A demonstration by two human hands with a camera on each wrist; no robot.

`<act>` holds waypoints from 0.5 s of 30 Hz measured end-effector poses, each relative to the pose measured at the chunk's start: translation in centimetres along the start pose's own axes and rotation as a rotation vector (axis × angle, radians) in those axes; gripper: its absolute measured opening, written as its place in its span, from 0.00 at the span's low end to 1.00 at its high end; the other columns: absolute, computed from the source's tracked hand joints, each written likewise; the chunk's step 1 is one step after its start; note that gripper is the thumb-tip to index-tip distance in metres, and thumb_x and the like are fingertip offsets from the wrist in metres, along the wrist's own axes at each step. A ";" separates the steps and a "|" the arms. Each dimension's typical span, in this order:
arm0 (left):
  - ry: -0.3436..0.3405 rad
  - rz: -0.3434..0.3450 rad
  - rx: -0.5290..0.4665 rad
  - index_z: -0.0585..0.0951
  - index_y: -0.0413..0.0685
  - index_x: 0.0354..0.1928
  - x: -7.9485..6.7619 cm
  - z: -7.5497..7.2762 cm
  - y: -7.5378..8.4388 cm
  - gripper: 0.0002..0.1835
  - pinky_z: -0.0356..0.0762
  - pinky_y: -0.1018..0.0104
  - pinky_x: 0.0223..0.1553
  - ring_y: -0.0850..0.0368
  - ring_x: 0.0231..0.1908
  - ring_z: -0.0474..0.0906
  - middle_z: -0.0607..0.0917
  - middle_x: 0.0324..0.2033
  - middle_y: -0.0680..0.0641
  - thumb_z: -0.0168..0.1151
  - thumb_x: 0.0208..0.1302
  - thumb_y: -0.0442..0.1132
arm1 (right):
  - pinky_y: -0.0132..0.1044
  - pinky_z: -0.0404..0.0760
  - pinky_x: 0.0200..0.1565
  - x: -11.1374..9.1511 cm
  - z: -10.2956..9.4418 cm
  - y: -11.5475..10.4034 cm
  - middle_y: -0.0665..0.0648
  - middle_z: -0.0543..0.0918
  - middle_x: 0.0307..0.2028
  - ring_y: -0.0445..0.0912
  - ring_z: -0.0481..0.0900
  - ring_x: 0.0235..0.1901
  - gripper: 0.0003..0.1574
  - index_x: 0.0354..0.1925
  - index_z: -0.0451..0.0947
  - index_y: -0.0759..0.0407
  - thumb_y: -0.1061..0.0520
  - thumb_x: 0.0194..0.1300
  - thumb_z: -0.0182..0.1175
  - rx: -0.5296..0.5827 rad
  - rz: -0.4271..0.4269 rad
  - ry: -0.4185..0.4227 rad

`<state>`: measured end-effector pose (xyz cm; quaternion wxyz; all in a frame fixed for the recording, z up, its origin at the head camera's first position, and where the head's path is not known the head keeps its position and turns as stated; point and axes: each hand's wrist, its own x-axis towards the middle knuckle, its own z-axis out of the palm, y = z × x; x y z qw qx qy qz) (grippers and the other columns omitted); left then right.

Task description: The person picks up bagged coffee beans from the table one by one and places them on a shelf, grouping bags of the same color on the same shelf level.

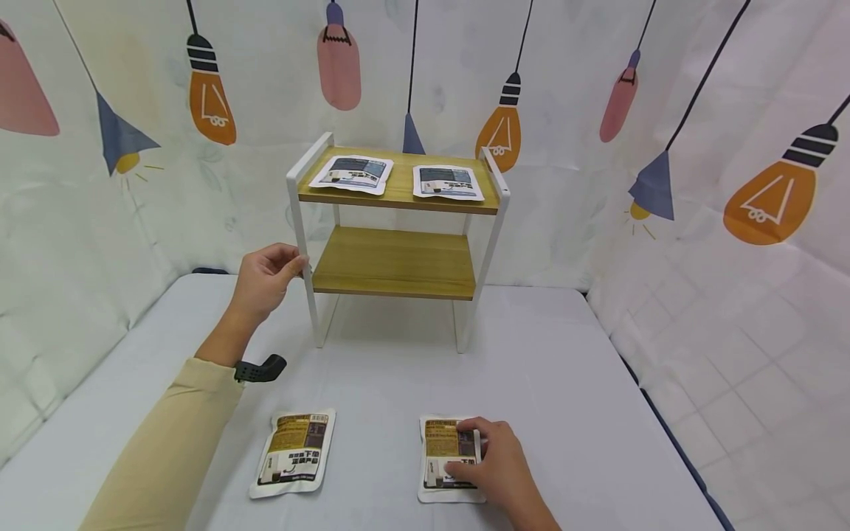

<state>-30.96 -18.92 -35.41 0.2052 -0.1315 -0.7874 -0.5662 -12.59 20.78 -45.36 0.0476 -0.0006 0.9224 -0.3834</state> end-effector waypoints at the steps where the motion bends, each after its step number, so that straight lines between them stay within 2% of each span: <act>1: -0.001 -0.002 0.004 0.83 0.37 0.48 0.0 0.0 0.0 0.18 0.82 0.78 0.42 0.45 0.39 0.82 0.85 0.37 0.45 0.64 0.72 0.47 | 0.31 0.73 0.31 0.0 0.0 0.0 0.57 0.80 0.43 0.43 0.77 0.31 0.36 0.50 0.84 0.46 0.51 0.39 0.86 -0.005 0.000 -0.004; 8: -0.007 -0.010 -0.002 0.83 0.36 0.48 -0.2 0.0 0.4 0.17 0.81 0.79 0.42 0.60 0.36 0.81 0.84 0.38 0.42 0.64 0.72 0.46 | 0.34 0.73 0.32 0.3 -0.1 -0.5 0.56 0.81 0.45 0.44 0.76 0.33 0.36 0.50 0.84 0.44 0.48 0.40 0.86 -0.057 0.038 -0.019; 15: 0.002 -0.011 -0.011 0.83 0.37 0.48 0.0 0.0 0.1 0.17 0.82 0.77 0.43 0.61 0.36 0.81 0.85 0.37 0.45 0.65 0.72 0.47 | 0.34 0.73 0.31 0.5 0.1 -0.5 0.54 0.81 0.44 0.44 0.76 0.34 0.36 0.49 0.84 0.43 0.49 0.40 0.86 -0.080 0.056 -0.024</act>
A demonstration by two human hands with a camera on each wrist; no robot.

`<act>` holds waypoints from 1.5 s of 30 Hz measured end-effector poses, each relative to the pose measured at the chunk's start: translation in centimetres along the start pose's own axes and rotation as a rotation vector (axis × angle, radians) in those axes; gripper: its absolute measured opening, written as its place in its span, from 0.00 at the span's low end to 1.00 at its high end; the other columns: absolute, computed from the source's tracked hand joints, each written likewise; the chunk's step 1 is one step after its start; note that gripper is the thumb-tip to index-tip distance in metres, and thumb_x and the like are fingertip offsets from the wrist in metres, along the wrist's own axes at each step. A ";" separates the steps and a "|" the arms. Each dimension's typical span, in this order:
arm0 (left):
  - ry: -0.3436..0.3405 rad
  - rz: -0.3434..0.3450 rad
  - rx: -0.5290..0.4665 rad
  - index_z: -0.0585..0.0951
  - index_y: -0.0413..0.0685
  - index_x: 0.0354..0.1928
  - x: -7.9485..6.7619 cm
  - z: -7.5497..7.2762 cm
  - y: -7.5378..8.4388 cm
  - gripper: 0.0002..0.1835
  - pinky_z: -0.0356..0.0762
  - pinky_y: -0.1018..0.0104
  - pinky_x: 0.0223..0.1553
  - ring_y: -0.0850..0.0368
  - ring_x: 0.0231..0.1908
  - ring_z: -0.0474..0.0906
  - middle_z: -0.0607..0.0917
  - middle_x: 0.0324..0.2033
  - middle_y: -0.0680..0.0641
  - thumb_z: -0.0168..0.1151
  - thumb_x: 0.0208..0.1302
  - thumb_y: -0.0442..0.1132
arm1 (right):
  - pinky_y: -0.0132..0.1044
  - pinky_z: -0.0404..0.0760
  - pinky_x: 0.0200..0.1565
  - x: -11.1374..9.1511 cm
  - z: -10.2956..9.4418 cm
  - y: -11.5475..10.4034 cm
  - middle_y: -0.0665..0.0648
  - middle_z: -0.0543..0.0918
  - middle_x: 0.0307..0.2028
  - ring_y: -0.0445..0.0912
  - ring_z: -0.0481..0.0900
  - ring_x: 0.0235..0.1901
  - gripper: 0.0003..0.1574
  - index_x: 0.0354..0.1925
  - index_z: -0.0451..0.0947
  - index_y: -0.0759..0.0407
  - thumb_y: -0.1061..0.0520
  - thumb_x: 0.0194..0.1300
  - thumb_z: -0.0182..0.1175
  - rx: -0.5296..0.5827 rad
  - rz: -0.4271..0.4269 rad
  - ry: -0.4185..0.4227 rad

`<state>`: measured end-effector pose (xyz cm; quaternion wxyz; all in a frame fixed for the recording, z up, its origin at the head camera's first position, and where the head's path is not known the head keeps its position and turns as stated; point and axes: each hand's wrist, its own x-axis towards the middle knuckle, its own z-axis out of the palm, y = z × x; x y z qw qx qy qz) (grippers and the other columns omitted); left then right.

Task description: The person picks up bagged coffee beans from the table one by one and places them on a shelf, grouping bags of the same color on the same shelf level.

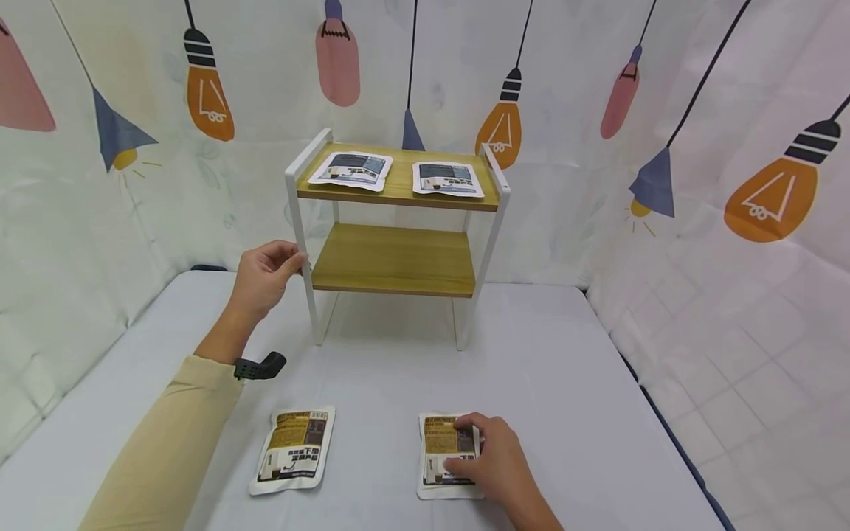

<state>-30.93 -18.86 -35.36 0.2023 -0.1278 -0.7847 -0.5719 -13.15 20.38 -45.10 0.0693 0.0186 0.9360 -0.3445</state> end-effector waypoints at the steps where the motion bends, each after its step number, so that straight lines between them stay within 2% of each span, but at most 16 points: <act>1: 0.002 -0.002 -0.002 0.84 0.37 0.47 0.0 0.0 -0.1 0.17 0.82 0.77 0.43 0.61 0.36 0.81 0.85 0.36 0.46 0.65 0.71 0.47 | 0.34 0.73 0.31 0.0 0.0 0.0 0.54 0.81 0.43 0.44 0.76 0.34 0.36 0.49 0.84 0.43 0.49 0.40 0.86 -0.001 0.000 0.000; 9: 0.003 -0.021 0.018 0.83 0.39 0.48 0.1 0.0 -0.1 0.18 0.84 0.74 0.46 0.59 0.38 0.82 0.85 0.39 0.44 0.64 0.72 0.49 | 0.36 0.73 0.33 0.2 0.0 -0.2 0.53 0.83 0.46 0.45 0.75 0.34 0.35 0.49 0.84 0.42 0.49 0.40 0.85 0.010 -0.006 -0.012; 15: 0.002 -0.027 0.015 0.84 0.39 0.49 0.1 0.0 -0.2 0.18 0.82 0.77 0.45 0.59 0.38 0.82 0.85 0.40 0.43 0.64 0.72 0.48 | 0.34 0.70 0.31 0.1 0.2 -0.4 0.50 0.83 0.41 0.45 0.72 0.32 0.34 0.48 0.84 0.41 0.51 0.40 0.85 0.028 -0.012 -0.014; 18: 0.004 -0.014 0.016 0.84 0.38 0.48 0.1 0.0 -0.2 0.18 0.82 0.78 0.44 0.60 0.37 0.82 0.85 0.38 0.46 0.64 0.72 0.48 | 0.34 0.70 0.31 0.1 0.2 -0.5 0.50 0.85 0.44 0.45 0.72 0.32 0.33 0.47 0.84 0.40 0.51 0.40 0.85 0.037 -0.023 -0.015; 23: 0.008 -0.009 0.020 0.84 0.38 0.48 0.1 0.0 -0.1 0.17 0.83 0.76 0.44 0.61 0.36 0.82 0.85 0.37 0.48 0.64 0.72 0.48 | 0.40 0.79 0.41 0.2 0.1 -0.4 0.53 0.86 0.53 0.46 0.79 0.42 0.30 0.44 0.86 0.39 0.50 0.40 0.85 0.055 -0.073 -0.014; 27: 0.006 -0.016 0.020 0.84 0.39 0.48 0.1 0.0 -0.2 0.18 0.84 0.74 0.45 0.60 0.37 0.82 0.85 0.38 0.45 0.64 0.72 0.48 | 0.46 0.80 0.50 0.3 0.2 -0.1 0.52 0.87 0.54 0.47 0.81 0.52 0.28 0.43 0.86 0.37 0.49 0.41 0.85 0.073 -0.094 -0.019; 34: 0.002 -0.022 0.012 0.84 0.39 0.48 0.1 0.0 -0.2 0.18 0.84 0.73 0.45 0.59 0.37 0.82 0.85 0.39 0.42 0.64 0.72 0.49 | 0.43 0.78 0.51 0.6 0.4 0.5 0.52 0.87 0.52 0.46 0.79 0.49 0.28 0.44 0.89 0.39 0.49 0.40 0.85 0.131 -0.105 -0.036; 41: 0.002 -0.018 0.010 0.84 0.39 0.48 0.1 0.0 -0.3 0.18 0.83 0.76 0.44 0.60 0.36 0.82 0.85 0.38 0.45 0.64 0.71 0.49 | 0.45 0.78 0.53 0.9 0.5 0.9 0.52 0.88 0.54 0.47 0.81 0.52 0.29 0.45 0.90 0.40 0.49 0.41 0.85 0.190 -0.094 -0.060; 45: 0.003 -0.009 0.009 0.84 0.38 0.48 0.1 0.0 -0.3 0.18 0.84 0.73 0.45 0.61 0.36 0.82 0.85 0.36 0.48 0.65 0.72 0.48 | 0.41 0.77 0.51 1.1 0.5 1.1 0.54 0.87 0.54 0.48 0.81 0.51 0.29 0.47 0.90 0.43 0.50 0.42 0.85 0.244 -0.088 -0.090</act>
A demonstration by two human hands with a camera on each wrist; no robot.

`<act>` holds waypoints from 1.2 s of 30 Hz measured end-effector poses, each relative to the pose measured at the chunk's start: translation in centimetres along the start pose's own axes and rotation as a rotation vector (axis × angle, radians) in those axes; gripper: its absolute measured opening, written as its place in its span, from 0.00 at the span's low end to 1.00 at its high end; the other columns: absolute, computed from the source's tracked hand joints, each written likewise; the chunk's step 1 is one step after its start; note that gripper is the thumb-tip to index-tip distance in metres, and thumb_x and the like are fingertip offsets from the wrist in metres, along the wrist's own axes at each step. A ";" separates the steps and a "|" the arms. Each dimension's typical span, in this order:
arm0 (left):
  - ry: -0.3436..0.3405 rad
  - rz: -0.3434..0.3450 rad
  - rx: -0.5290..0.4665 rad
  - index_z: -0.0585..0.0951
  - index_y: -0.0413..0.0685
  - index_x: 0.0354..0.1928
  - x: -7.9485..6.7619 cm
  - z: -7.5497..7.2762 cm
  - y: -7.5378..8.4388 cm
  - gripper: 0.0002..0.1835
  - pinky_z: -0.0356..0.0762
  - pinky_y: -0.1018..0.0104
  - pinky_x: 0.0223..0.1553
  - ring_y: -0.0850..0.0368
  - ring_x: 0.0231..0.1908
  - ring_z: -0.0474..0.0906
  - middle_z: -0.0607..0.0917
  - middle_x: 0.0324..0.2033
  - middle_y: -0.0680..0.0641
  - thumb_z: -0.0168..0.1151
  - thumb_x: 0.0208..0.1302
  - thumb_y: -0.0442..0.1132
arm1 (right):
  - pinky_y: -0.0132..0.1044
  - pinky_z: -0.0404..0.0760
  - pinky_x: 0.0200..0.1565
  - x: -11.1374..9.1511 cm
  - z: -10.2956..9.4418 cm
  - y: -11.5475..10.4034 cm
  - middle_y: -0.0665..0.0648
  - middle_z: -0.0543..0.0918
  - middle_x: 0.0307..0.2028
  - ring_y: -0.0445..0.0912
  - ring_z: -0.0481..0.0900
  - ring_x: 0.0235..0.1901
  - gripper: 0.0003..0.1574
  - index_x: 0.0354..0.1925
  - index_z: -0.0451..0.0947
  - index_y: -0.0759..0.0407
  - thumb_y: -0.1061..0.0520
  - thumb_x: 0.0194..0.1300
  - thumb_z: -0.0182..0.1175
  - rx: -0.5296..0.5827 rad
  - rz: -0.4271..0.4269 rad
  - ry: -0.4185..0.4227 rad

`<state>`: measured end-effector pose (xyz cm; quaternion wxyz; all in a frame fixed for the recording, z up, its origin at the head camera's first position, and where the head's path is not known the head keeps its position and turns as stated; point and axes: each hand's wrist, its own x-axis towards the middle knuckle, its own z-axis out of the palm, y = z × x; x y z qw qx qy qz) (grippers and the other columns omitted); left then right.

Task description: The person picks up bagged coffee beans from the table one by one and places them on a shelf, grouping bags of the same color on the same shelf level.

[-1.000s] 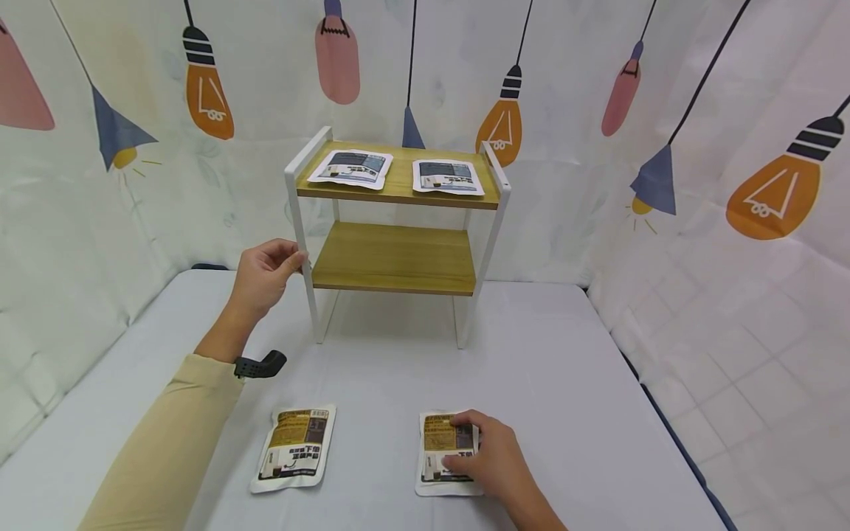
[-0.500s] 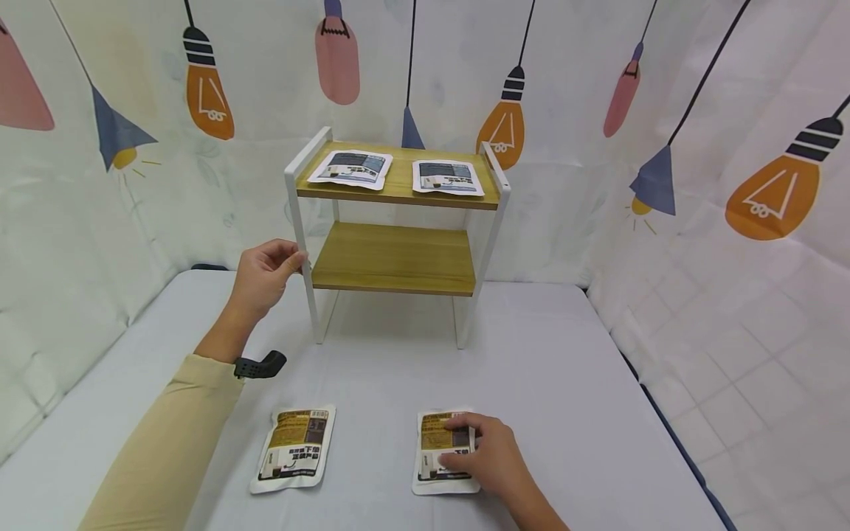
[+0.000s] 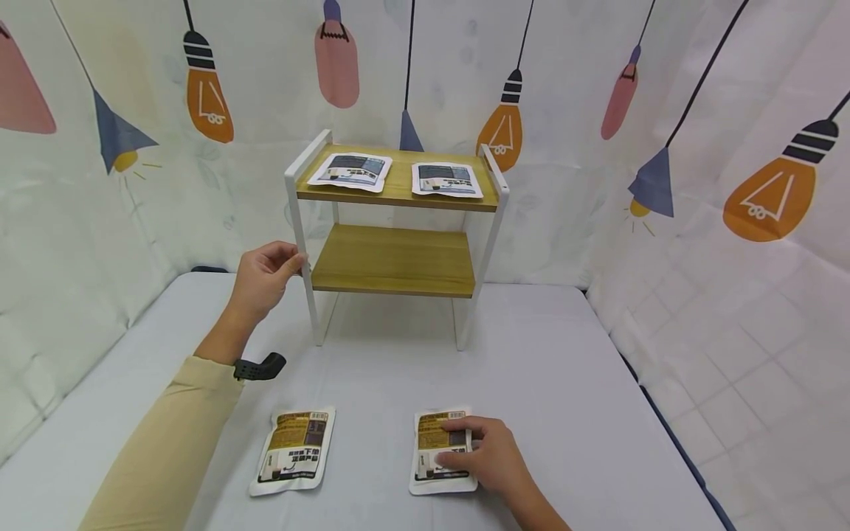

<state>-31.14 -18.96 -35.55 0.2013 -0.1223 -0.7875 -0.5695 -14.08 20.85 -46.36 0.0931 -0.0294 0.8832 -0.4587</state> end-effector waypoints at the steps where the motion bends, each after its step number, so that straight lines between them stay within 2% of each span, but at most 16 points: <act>1: 0.002 0.004 -0.001 0.84 0.38 0.48 0.0 0.0 0.0 0.17 0.85 0.71 0.45 0.61 0.36 0.82 0.85 0.36 0.49 0.65 0.72 0.47 | 0.40 0.77 0.50 0.0 0.0 0.0 0.54 0.87 0.53 0.47 0.81 0.50 0.29 0.47 0.90 0.44 0.50 0.43 0.85 0.016 0.002 -0.008; 5: 0.008 0.019 -0.005 0.84 0.37 0.46 0.0 0.0 0.1 0.16 0.85 0.71 0.43 0.62 0.34 0.82 0.85 0.33 0.52 0.65 0.72 0.46 | 0.37 0.76 0.48 0.1 -0.1 -0.1 0.54 0.87 0.52 0.46 0.80 0.48 0.29 0.48 0.89 0.46 0.51 0.45 0.84 0.053 0.006 -0.027; 10: 0.003 0.014 0.002 0.84 0.37 0.47 0.0 0.0 0.1 0.17 0.82 0.77 0.42 0.62 0.35 0.82 0.85 0.34 0.51 0.64 0.72 0.46 | 0.40 0.76 0.50 0.1 0.0 -0.2 0.54 0.87 0.53 0.46 0.79 0.50 0.27 0.47 0.90 0.46 0.52 0.45 0.84 0.054 0.014 -0.008; 15: -0.001 0.009 0.011 0.84 0.37 0.48 0.0 -0.1 0.1 0.17 0.84 0.73 0.44 0.61 0.35 0.82 0.85 0.35 0.50 0.64 0.72 0.47 | 0.41 0.76 0.52 0.2 0.1 -0.3 0.53 0.86 0.55 0.45 0.78 0.50 0.28 0.48 0.89 0.46 0.52 0.45 0.84 0.082 0.025 0.004; 21: 0.000 0.024 0.010 0.84 0.37 0.47 -0.1 0.0 0.2 0.17 0.85 0.71 0.44 0.61 0.35 0.82 0.85 0.34 0.51 0.65 0.72 0.47 | 0.32 0.78 0.44 0.5 0.1 -0.2 0.56 0.87 0.51 0.45 0.79 0.46 0.30 0.51 0.88 0.51 0.54 0.47 0.83 0.170 0.005 -0.005; 25: -0.002 0.027 0.001 0.84 0.36 0.46 -0.1 0.0 0.3 0.16 0.84 0.72 0.43 0.60 0.35 0.81 0.85 0.35 0.47 0.65 0.72 0.45 | 0.29 0.81 0.41 1.0 0.2 -0.1 0.58 0.87 0.50 0.45 0.79 0.45 0.33 0.53 0.87 0.52 0.54 0.46 0.83 0.217 0.002 -0.008; 31: -0.019 0.016 0.008 0.83 0.35 0.48 -0.2 0.0 0.6 0.16 0.80 0.80 0.41 0.58 0.36 0.80 0.84 0.39 0.38 0.63 0.73 0.43 | 0.29 0.78 0.46 1.5 0.2 -0.4 0.57 0.85 0.56 0.46 0.77 0.49 0.33 0.53 0.88 0.48 0.51 0.45 0.84 0.217 0.027 0.016; 34: -0.027 0.004 0.024 0.82 0.32 0.49 -0.6 0.0 1.8 0.15 0.79 0.81 0.41 0.55 0.37 0.79 0.83 0.40 0.34 0.62 0.74 0.41 | 0.29 0.78 0.45 1.7 0.2 -0.7 0.57 0.85 0.55 0.46 0.77 0.48 0.34 0.54 0.87 0.50 0.53 0.46 0.83 0.235 0.027 0.028; 36: -0.027 0.002 0.028 0.82 0.31 0.49 -0.6 0.0 1.8 0.15 0.79 0.81 0.41 0.55 0.37 0.79 0.82 0.40 0.33 0.61 0.74 0.41 | 0.29 0.79 0.43 1.9 0.2 -0.8 0.58 0.85 0.53 0.46 0.78 0.47 0.34 0.55 0.87 0.51 0.56 0.48 0.83 0.263 0.022 0.028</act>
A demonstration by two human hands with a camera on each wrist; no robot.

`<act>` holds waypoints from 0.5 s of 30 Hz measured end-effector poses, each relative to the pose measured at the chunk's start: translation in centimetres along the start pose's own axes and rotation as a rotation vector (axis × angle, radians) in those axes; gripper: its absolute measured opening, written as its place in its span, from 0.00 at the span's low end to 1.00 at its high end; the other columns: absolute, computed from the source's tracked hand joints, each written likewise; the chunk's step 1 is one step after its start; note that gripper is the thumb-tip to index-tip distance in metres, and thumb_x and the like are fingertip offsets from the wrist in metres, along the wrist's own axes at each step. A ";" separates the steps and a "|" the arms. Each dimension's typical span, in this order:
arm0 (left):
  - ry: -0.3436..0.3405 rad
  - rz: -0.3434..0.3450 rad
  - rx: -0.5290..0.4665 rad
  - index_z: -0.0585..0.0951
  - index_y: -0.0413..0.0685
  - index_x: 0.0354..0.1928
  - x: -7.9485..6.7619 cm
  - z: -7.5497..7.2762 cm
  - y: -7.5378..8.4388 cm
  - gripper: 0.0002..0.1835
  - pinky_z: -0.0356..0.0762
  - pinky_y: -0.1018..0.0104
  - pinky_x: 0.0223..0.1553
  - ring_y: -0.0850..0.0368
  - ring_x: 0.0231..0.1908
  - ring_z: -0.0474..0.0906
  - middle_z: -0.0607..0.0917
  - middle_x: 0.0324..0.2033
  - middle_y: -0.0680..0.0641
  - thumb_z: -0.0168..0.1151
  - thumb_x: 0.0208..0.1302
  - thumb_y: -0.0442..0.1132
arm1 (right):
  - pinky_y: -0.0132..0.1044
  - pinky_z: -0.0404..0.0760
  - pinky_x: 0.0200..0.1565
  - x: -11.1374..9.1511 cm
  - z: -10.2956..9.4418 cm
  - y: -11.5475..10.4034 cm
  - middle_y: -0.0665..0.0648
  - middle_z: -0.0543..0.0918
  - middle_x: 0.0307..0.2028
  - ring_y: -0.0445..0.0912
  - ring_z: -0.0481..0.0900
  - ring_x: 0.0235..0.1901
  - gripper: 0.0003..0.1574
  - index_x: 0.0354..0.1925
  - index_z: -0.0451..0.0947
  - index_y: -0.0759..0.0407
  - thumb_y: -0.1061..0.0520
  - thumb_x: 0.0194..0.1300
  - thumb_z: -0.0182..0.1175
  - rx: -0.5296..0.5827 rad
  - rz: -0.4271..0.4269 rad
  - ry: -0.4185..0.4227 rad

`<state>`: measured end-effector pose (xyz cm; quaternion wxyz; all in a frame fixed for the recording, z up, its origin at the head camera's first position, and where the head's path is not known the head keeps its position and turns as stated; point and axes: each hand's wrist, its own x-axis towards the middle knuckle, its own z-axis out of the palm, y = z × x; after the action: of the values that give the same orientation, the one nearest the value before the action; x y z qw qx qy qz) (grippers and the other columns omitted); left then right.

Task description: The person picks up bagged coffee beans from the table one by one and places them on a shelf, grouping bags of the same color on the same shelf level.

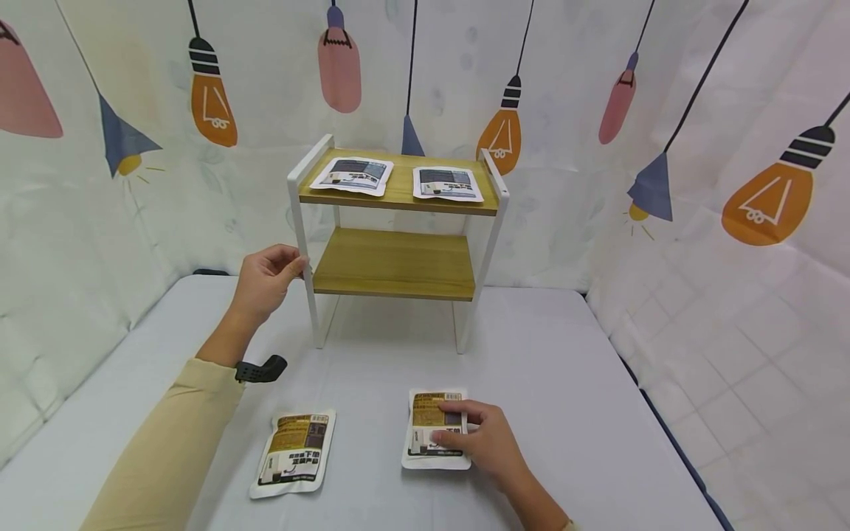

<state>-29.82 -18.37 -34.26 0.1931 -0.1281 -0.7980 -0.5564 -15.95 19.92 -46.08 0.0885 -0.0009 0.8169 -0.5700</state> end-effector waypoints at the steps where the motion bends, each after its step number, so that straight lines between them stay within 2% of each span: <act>1: 0.000 -0.003 0.000 0.82 0.32 0.49 0.0 0.0 0.0 0.16 0.79 0.81 0.41 0.55 0.37 0.79 0.82 0.40 0.33 0.62 0.74 0.41 | 0.30 0.80 0.42 0.1 0.0 -0.1 0.59 0.85 0.52 0.46 0.79 0.46 0.34 0.55 0.86 0.52 0.56 0.48 0.82 0.016 -0.001 -0.001; 3: 0.003 0.003 -0.007 0.83 0.33 0.48 0.0 0.0 -0.2 0.17 0.80 0.80 0.41 0.58 0.36 0.79 0.83 0.39 0.35 0.63 0.74 0.43 | 0.30 0.81 0.40 0.2 0.0 -0.3 0.59 0.85 0.53 0.45 0.79 0.45 0.34 0.56 0.86 0.53 0.57 0.49 0.82 0.034 -0.009 -0.004; 5: 0.009 0.005 -0.010 0.83 0.36 0.48 0.3 0.0 -1.2 0.17 0.80 0.80 0.41 0.58 0.36 0.79 0.83 0.39 0.38 0.63 0.73 0.46 | 0.31 0.82 0.40 0.4 -0.1 -0.5 0.61 0.84 0.53 0.46 0.80 0.45 0.34 0.57 0.85 0.54 0.57 0.49 0.82 0.050 -0.013 -0.010; 15: 0.026 0.016 -0.018 0.83 0.37 0.46 0.3 0.0 -1.4 0.17 0.81 0.78 0.41 0.52 0.37 0.80 0.84 0.35 0.44 0.64 0.72 0.47 | 0.33 0.85 0.39 1.1 -0.3 -1.1 0.62 0.83 0.54 0.47 0.82 0.43 0.35 0.58 0.85 0.54 0.55 0.50 0.82 0.070 -0.015 -0.008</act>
<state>-30.70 -18.84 -35.25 0.2069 -0.1290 -0.7892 -0.5636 -17.23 19.67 -45.11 0.0877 -0.0062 0.7961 -0.5987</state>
